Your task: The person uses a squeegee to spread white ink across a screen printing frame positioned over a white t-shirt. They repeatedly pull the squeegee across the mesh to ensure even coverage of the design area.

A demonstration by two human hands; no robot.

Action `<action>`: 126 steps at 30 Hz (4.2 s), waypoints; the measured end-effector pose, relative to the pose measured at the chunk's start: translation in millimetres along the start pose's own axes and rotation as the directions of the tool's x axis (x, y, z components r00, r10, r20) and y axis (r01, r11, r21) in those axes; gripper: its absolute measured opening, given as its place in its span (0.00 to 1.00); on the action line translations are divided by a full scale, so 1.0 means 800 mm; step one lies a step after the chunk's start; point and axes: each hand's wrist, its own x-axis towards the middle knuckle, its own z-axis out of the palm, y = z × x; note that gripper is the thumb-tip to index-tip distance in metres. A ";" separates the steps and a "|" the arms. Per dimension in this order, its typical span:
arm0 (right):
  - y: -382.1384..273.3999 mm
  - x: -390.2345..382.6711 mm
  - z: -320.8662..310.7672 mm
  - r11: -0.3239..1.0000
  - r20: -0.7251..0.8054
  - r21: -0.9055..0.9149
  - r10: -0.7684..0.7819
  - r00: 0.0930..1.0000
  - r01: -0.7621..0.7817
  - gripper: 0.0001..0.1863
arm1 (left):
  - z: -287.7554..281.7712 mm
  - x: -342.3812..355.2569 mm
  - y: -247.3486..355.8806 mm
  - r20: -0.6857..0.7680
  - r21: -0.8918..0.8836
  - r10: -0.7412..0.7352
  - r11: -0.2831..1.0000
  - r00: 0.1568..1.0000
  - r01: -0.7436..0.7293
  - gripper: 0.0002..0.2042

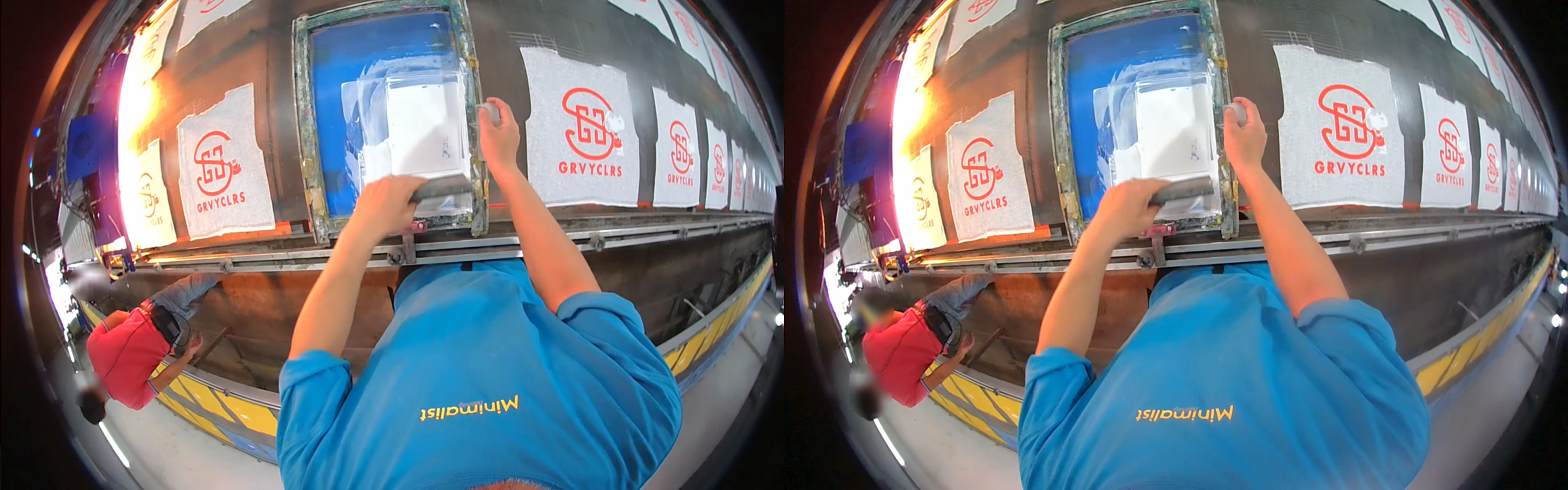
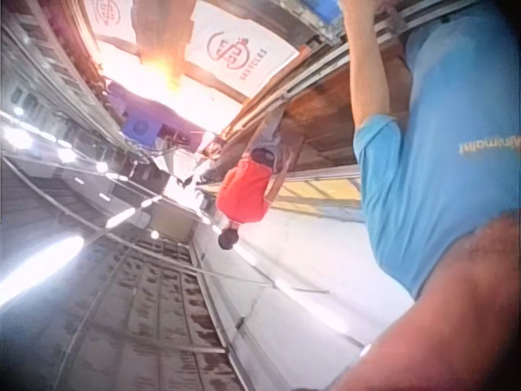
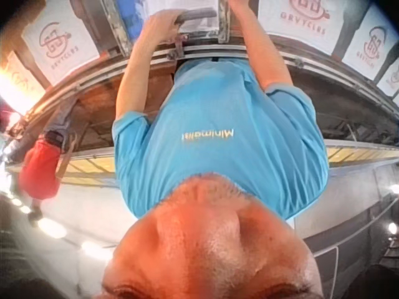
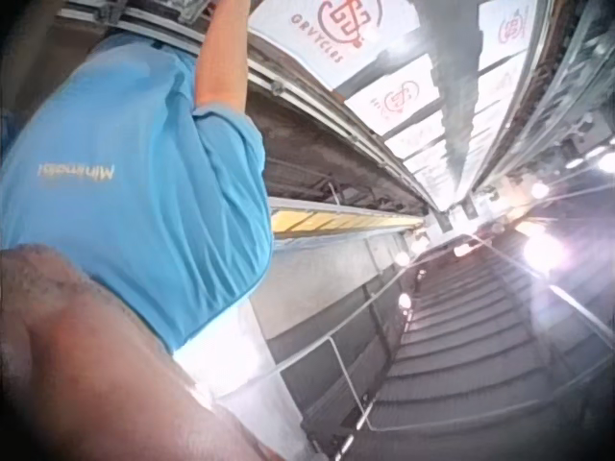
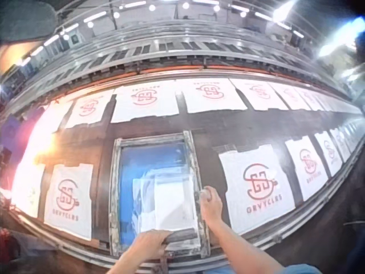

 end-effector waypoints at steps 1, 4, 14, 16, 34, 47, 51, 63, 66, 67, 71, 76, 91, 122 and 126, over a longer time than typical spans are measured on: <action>-0.003 0.005 0.006 0.999 -0.017 -0.003 -0.037 0.999 0.037 0.19 | -0.015 0.014 -0.009 -0.015 0.023 0.013 1.000 1.000 -0.013 0.20; -0.002 -0.001 0.011 1.000 -0.015 -0.016 0.004 1.000 -0.005 0.19 | -0.050 0.069 -0.033 -0.044 0.088 0.052 0.995 0.998 -0.048 0.19; -0.010 0.017 0.004 0.995 0.004 -0.088 -0.043 0.999 0.043 0.21 | -0.138 0.240 -0.070 -0.067 0.277 0.144 0.953 0.987 -0.121 0.14; -0.052 0.044 0.014 0.834 -0.073 -0.321 -0.494 0.866 0.449 0.22 | -0.137 0.233 -0.073 -0.066 0.313 0.097 0.947 0.993 -0.072 0.12; -0.047 -0.081 -0.019 0.597 0.637 -0.247 -0.494 0.592 0.764 0.08 | 0.012 0.058 -0.034 -0.048 0.184 -0.019 0.983 0.999 0.028 0.09; -0.080 0.072 0.057 0.517 0.590 -0.353 -0.523 0.615 0.779 0.13 | -0.090 0.193 -0.050 -0.190 0.354 0.009 0.933 0.982 0.060 0.11; -0.044 -0.051 0.006 0.568 0.473 -0.324 -0.596 0.649 0.757 0.08 | -0.004 0.096 -0.031 -0.212 0.251 -0.028 0.965 0.977 0.082 0.12; -0.012 0.011 -0.013 0.922 -0.038 -0.268 -0.300 0.953 0.280 0.24 | 0.067 0.005 -0.042 -0.271 0.207 0.313 0.942 0.910 -0.263 0.30; 0.001 0.016 0.014 0.980 -0.024 -0.198 0.019 1.000 -0.023 0.23 | 0.071 -0.015 -0.041 -0.209 0.178 0.309 0.945 0.928 -0.275 0.32; -0.006 0.008 0.021 0.981 -0.008 -0.184 0.068 0.998 -0.068 0.23 | 0.057 -0.021 -0.027 -0.183 0.151 0.303 0.949 0.935 -0.278 0.32; -0.009 0.009 0.016 0.987 -0.033 -0.129 0.096 0.995 -0.099 0.22 | -0.026 0.038 -0.004 0.228 0.229 0.009 0.971 0.974 -0.063 0.27; -0.037 -0.006 -0.001 0.994 -0.036 -0.092 0.064 0.997 -0.067 0.21 | -0.115 0.106 0.006 0.055 0.343 0.126 0.929 0.990 -0.138 0.25; -0.049 -0.009 -0.008 0.989 -0.005 -0.094 -0.113 0.994 0.112 0.22 | 0.090 -0.056 -0.037 -0.412 0.159 0.365 0.931 0.835 -0.329 0.29; -0.246 -0.279 0.544 0.976 -0.003 -0.219 0.016 1.000 -0.016 0.21 | -0.260 -0.197 -0.606 0.207 0.194 0.000 0.980 0.978 -0.041 0.34; -0.246 -0.271 0.547 0.978 -0.005 -0.206 -0.014 1.000 0.013 0.21 | -0.285 -0.172 -0.607 0.276 0.072 -0.021 0.997 0.961 0.001 0.36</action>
